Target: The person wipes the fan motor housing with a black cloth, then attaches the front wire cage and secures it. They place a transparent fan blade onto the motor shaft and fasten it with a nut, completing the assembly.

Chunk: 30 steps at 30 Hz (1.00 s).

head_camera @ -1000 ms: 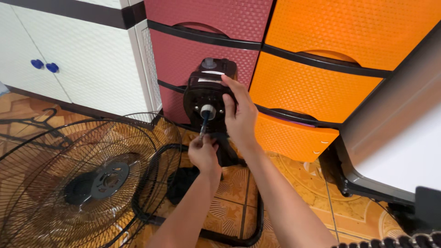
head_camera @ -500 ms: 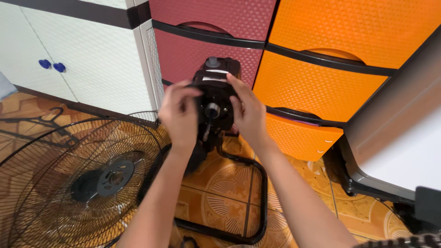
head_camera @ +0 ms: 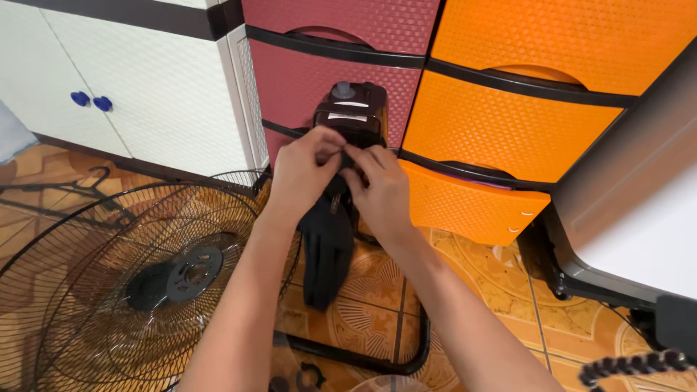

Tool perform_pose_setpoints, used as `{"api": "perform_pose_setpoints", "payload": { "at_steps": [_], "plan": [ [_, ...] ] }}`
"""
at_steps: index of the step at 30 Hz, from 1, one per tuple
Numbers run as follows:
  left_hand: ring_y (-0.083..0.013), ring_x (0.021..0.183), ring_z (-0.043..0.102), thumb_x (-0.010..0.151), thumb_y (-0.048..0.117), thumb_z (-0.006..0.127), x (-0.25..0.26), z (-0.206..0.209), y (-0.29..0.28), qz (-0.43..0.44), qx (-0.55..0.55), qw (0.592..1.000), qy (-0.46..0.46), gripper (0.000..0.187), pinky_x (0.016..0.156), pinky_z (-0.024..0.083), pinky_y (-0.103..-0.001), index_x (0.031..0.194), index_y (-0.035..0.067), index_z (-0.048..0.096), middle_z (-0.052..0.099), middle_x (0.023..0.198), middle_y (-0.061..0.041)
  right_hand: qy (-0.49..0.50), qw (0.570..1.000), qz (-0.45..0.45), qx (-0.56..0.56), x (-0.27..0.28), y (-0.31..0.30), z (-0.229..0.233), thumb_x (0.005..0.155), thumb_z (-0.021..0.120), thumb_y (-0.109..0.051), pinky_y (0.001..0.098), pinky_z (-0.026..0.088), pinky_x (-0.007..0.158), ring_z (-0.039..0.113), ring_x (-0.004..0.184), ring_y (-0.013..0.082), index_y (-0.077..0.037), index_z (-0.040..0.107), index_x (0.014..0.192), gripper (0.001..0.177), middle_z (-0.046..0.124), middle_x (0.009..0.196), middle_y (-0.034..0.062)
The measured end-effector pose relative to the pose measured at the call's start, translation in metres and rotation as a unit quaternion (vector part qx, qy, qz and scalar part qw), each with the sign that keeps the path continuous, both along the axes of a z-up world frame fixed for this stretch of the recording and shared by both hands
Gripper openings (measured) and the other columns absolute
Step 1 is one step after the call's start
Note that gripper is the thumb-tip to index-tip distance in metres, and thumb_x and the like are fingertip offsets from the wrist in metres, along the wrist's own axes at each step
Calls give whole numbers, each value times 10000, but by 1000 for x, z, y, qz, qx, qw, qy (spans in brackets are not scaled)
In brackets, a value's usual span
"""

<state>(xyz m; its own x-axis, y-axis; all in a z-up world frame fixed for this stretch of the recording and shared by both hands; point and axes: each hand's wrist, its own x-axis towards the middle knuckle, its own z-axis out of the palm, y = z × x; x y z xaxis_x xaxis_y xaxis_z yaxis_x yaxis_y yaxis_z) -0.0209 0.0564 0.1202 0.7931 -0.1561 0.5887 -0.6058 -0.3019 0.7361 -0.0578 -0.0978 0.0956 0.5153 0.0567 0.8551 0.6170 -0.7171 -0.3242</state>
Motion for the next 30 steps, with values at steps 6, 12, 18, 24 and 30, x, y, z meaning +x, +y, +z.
{"api": "perform_pose_setpoints", "payload": {
  "at_steps": [6, 12, 18, 24, 30],
  "plan": [
    [-222, 898, 773, 802, 33, 734, 10, -28, 35, 22, 162, 987, -1, 196, 812, 591, -314, 991, 61, 777, 795, 946, -112, -1, 995, 95, -41, 2, -17, 12, 921, 768, -56, 333, 544, 771, 681, 894, 227, -67, 762, 1105, 184, 725, 972, 76],
    [-192, 727, 773, 773, 29, 726, -1, -52, 53, -51, 145, 953, 261, 226, 695, 620, -307, 980, 41, 817, 798, 855, -127, 111, 984, 89, 110, -20, -26, -14, 1015, 698, -127, 257, 548, 699, 699, 775, 135, -59, 727, 1132, 139, 748, 895, 59],
    [-166, 779, 734, 814, 25, 723, -6, -45, 34, -159, -88, 917, 355, 189, 688, 626, -299, 1002, 18, 736, 745, 894, -83, 195, 953, 170, 160, -37, -4, -69, 928, 727, -154, 243, 588, 747, 742, 907, 119, -36, 569, 1277, 401, 761, 1023, 93],
    [-282, 948, 774, 835, -16, 677, -17, -13, 44, -6, 24, 986, 165, 349, 774, 624, -376, 1184, -12, 669, 784, 1032, -184, 49, 984, 60, 161, -28, -40, -26, 973, 672, -23, 279, 539, 767, 671, 856, 122, -25, 685, 1086, 114, 708, 936, 77],
    [-490, 1372, 478, 845, 49, 773, -3, 9, 5, 57, 111, 982, -144, 796, 1113, 438, -483, 1555, 115, 418, 388, 1545, -326, -140, 986, -40, 81, 32, -51, 47, 889, 738, 53, 322, 525, 796, 661, 870, 258, -19, 719, 1034, 163, 647, 941, 136]
  ]
}}
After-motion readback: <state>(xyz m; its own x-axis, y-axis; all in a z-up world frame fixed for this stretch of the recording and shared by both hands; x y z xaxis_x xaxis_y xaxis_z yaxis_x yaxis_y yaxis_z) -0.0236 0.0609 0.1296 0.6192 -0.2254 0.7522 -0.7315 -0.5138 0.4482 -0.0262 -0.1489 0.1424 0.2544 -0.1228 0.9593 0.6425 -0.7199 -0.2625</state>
